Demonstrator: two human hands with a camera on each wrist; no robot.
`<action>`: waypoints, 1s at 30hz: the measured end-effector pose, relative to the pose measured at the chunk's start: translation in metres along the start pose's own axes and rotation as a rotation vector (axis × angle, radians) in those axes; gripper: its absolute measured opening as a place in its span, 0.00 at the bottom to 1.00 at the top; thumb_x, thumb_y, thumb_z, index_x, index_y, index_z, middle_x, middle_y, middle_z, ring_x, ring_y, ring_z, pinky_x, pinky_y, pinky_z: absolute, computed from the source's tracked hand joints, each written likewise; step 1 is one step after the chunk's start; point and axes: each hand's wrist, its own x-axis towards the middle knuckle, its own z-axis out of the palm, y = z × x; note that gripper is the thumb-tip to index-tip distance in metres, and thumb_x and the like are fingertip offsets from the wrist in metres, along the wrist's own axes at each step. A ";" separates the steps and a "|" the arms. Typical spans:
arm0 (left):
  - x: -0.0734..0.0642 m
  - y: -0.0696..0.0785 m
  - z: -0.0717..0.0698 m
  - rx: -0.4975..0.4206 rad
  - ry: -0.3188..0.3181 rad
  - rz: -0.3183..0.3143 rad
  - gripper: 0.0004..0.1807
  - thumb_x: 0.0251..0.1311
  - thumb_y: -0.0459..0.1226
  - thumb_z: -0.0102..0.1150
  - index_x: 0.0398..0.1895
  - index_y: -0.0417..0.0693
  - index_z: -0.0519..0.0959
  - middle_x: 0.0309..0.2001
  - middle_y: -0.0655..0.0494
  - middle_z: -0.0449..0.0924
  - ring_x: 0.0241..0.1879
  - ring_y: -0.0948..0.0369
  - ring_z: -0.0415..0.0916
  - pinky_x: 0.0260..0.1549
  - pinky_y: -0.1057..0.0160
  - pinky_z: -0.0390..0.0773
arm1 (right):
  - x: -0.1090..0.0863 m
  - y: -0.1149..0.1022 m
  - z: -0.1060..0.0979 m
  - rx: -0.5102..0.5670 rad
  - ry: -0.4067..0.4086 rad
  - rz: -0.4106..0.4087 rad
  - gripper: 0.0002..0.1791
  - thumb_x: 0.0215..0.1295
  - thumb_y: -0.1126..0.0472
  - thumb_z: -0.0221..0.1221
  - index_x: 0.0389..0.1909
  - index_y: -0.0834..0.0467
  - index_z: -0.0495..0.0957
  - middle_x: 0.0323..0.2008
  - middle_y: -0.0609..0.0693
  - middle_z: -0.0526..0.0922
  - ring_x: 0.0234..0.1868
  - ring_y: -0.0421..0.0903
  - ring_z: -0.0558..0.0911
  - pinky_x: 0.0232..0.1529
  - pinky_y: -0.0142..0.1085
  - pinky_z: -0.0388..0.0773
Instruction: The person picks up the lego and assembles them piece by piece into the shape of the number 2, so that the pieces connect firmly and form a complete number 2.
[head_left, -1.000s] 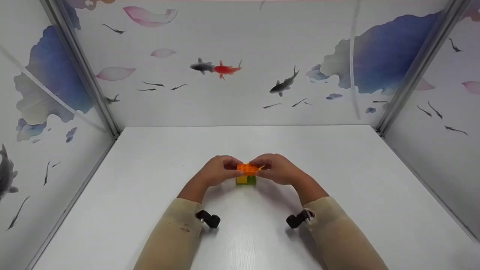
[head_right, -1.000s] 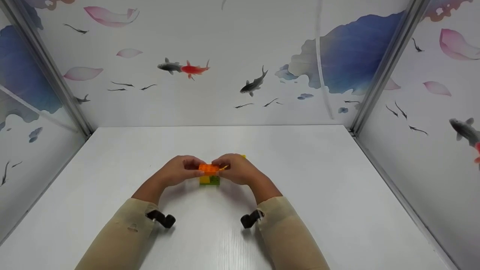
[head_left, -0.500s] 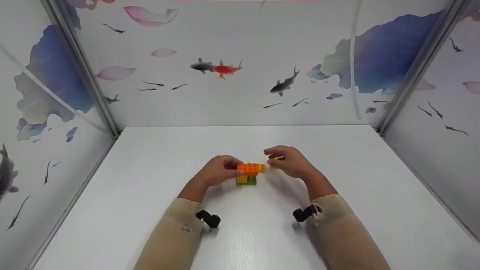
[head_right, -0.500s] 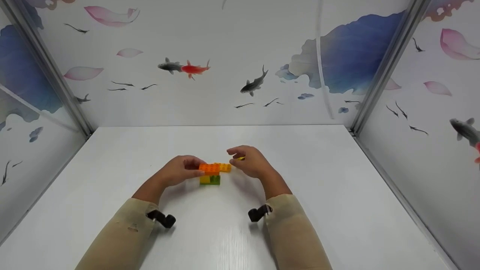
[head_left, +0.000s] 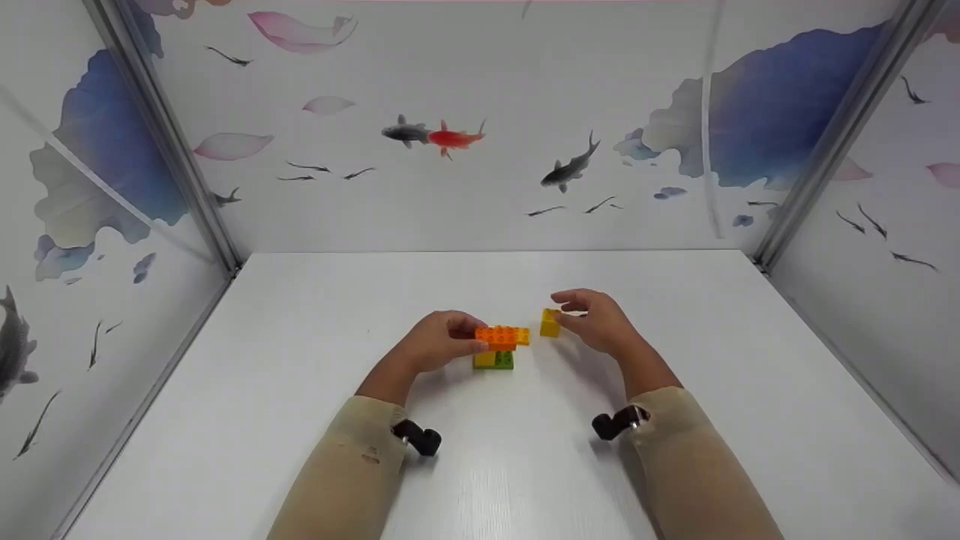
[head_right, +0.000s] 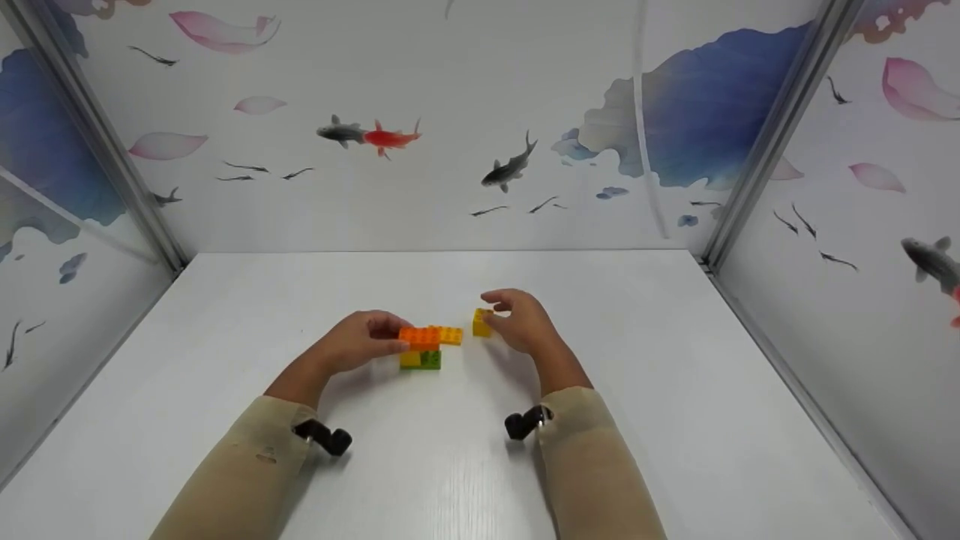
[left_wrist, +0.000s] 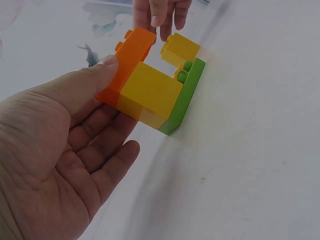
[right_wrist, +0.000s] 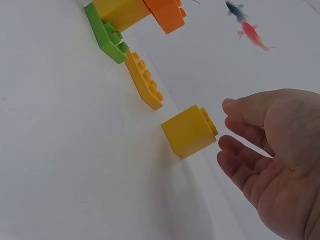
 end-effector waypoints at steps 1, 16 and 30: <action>0.000 0.000 0.000 0.000 -0.001 -0.001 0.15 0.65 0.49 0.75 0.53 0.64 0.87 0.54 0.62 0.87 0.55 0.59 0.82 0.64 0.54 0.82 | 0.000 0.001 0.000 0.006 0.000 0.008 0.25 0.77 0.56 0.65 0.72 0.49 0.78 0.71 0.53 0.80 0.73 0.57 0.78 0.71 0.52 0.79; 0.000 0.001 -0.001 -0.007 -0.005 -0.008 0.15 0.66 0.50 0.75 0.54 0.64 0.87 0.54 0.62 0.87 0.55 0.58 0.81 0.65 0.53 0.81 | 0.006 0.016 0.008 0.065 -0.036 0.121 0.27 0.75 0.55 0.66 0.73 0.48 0.77 0.70 0.52 0.81 0.70 0.53 0.79 0.74 0.49 0.77; 0.003 -0.003 0.000 0.001 -0.006 -0.019 0.16 0.65 0.51 0.75 0.54 0.65 0.87 0.55 0.62 0.87 0.57 0.59 0.82 0.65 0.53 0.81 | 0.007 0.022 0.009 0.064 -0.029 0.086 0.27 0.76 0.54 0.66 0.73 0.48 0.77 0.69 0.51 0.81 0.70 0.54 0.79 0.73 0.49 0.77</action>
